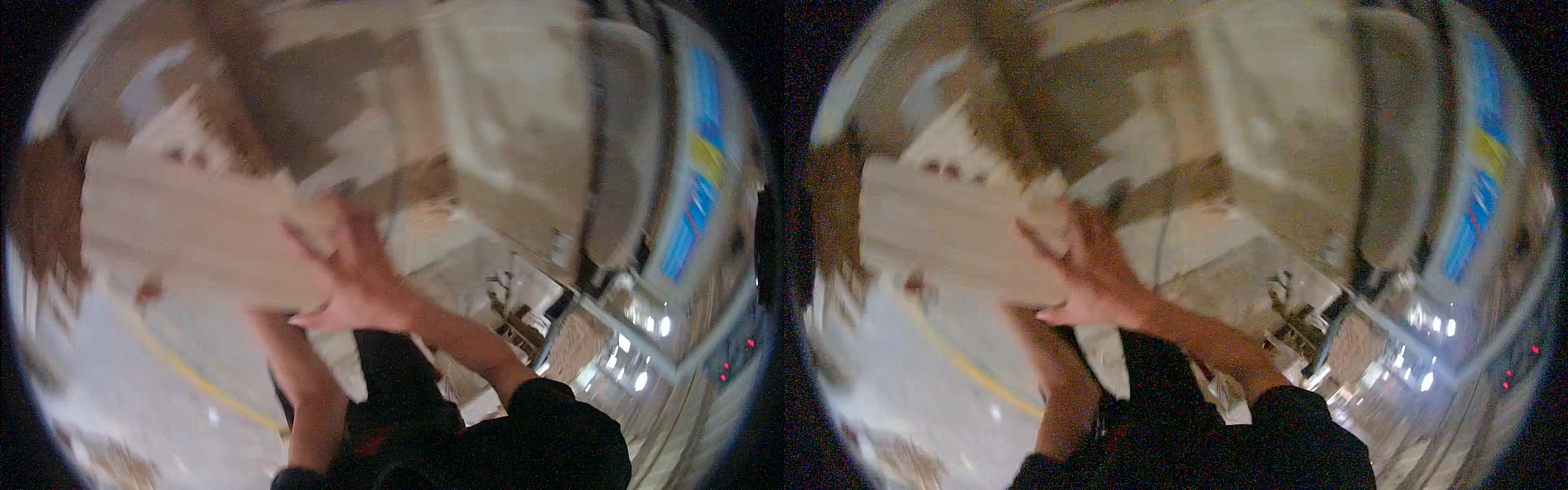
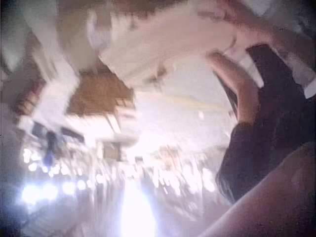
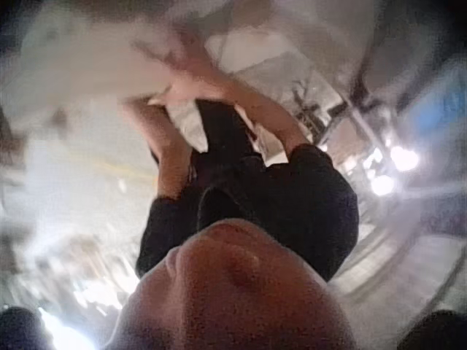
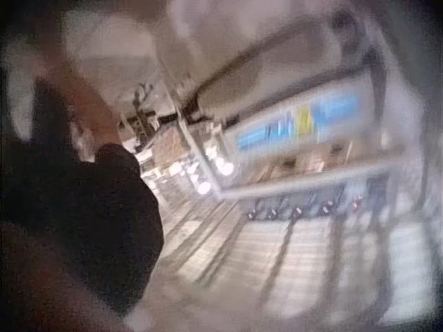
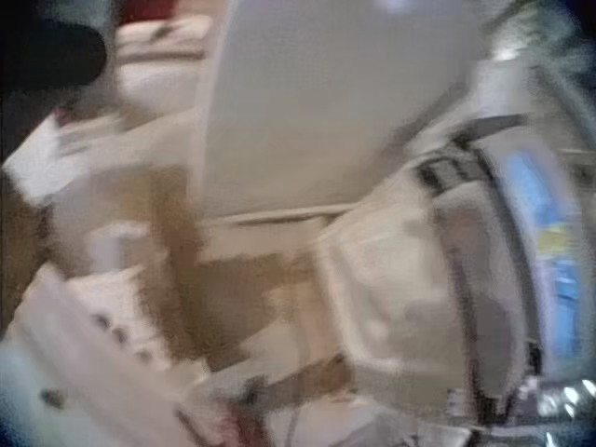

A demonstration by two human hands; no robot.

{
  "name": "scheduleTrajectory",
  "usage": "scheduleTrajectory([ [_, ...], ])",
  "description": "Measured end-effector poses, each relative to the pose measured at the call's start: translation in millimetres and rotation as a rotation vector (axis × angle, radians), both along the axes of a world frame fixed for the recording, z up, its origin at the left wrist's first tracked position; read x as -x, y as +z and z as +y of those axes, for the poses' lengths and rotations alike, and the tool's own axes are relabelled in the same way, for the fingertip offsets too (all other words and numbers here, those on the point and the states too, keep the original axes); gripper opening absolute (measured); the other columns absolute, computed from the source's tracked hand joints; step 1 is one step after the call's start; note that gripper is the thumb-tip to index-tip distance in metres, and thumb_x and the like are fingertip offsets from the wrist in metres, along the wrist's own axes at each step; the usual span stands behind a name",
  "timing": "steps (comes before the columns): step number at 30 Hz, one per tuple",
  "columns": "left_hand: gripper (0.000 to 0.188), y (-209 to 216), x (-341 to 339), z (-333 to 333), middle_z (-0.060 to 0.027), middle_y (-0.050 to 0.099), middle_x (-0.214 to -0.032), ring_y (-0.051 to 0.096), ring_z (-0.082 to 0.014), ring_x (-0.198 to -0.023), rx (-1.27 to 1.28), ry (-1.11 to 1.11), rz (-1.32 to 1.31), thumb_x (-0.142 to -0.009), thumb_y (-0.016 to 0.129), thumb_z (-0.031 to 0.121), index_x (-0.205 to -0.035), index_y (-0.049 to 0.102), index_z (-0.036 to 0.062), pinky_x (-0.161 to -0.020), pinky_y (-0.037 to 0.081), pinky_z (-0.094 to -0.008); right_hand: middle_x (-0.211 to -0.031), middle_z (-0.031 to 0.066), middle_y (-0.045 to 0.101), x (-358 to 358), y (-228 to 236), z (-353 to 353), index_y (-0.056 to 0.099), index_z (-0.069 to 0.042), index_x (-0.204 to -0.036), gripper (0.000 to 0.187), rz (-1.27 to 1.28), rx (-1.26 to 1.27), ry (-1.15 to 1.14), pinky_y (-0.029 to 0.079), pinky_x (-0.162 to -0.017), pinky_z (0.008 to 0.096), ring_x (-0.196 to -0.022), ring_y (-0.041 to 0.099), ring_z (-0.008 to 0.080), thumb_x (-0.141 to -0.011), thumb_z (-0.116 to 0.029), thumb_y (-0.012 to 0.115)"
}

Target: The person repeatedly picks up stacks of light-colored wooden planks and feeds them into a woodworking machine. The person then collects the processed planks and restacks them on the floor.

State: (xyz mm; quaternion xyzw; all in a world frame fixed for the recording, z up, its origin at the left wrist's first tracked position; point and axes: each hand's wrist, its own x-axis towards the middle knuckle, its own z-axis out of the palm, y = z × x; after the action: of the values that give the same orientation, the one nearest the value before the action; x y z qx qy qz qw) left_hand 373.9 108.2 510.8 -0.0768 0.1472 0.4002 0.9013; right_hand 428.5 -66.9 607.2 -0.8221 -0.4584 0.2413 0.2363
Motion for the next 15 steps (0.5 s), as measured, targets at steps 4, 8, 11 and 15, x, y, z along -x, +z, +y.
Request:
scheduleTrajectory([
  [4,0.08,-4,-64,-75,-0.0179,0.05,-0.126,0.054,-0.0319,-0.108,0.082,-0.311,-0.049,-0.08,0.055,0.059,-0.136,0.039,0.0046,-0.092,0.045,-0.048,-0.138,0.0266,0.029,-20,48,-59,0.029,-0.012,-0.147,0.121,-0.121,0.078,-0.227,0.024,-0.104,0.0583,-0.127,0.03,0.0454,-0.045,-0.045,0.085],
  [8,0.076,19,-127,-164,-0.018,0.052,-0.124,0.056,-0.031,-0.107,-0.009,-0.634,0.004,-0.082,0.053,0.057,-0.135,0.04,0.0032,-0.092,0.046,-0.0457,-0.139,0.0262,0.029,-51,70,-128,0.028,-0.008,-0.146,0.115,-0.149,-0.117,-0.438,0.024,-0.105,0.0565,-0.128,0.03,0.0436,-0.051,-0.044,0.083],
  [11,0.074,64,-183,-284,-0.018,0.054,-0.123,0.057,-0.0303,-0.106,-0.031,-0.97,-0.116,-0.084,0.052,0.056,-0.134,0.041,0.0021,-0.092,0.047,-0.0441,-0.138,0.0259,0.034,-50,97,-210,0.03,-0.004,-0.144,0.108,-0.341,-0.191,-0.729,0.024,-0.107,0.0535,-0.128,0.032,0.0418,-0.057,-0.044,0.081],
  [15,0.071,145,-247,-421,-0.018,0.056,-0.122,0.059,-0.0294,-0.105,-0.096,-1.319,-0.365,-0.087,0.049,0.054,-0.133,0.043,0.0007,-0.092,0.048,-0.0418,-0.136,0.0251,0.042,-70,120,-283,0.032,-0.002,-0.142,0.102,-0.531,-0.277,-1.236,0.031,-0.106,0.0478,-0.125,0.039,0.0398,-0.061,-0.043,0.08],
])
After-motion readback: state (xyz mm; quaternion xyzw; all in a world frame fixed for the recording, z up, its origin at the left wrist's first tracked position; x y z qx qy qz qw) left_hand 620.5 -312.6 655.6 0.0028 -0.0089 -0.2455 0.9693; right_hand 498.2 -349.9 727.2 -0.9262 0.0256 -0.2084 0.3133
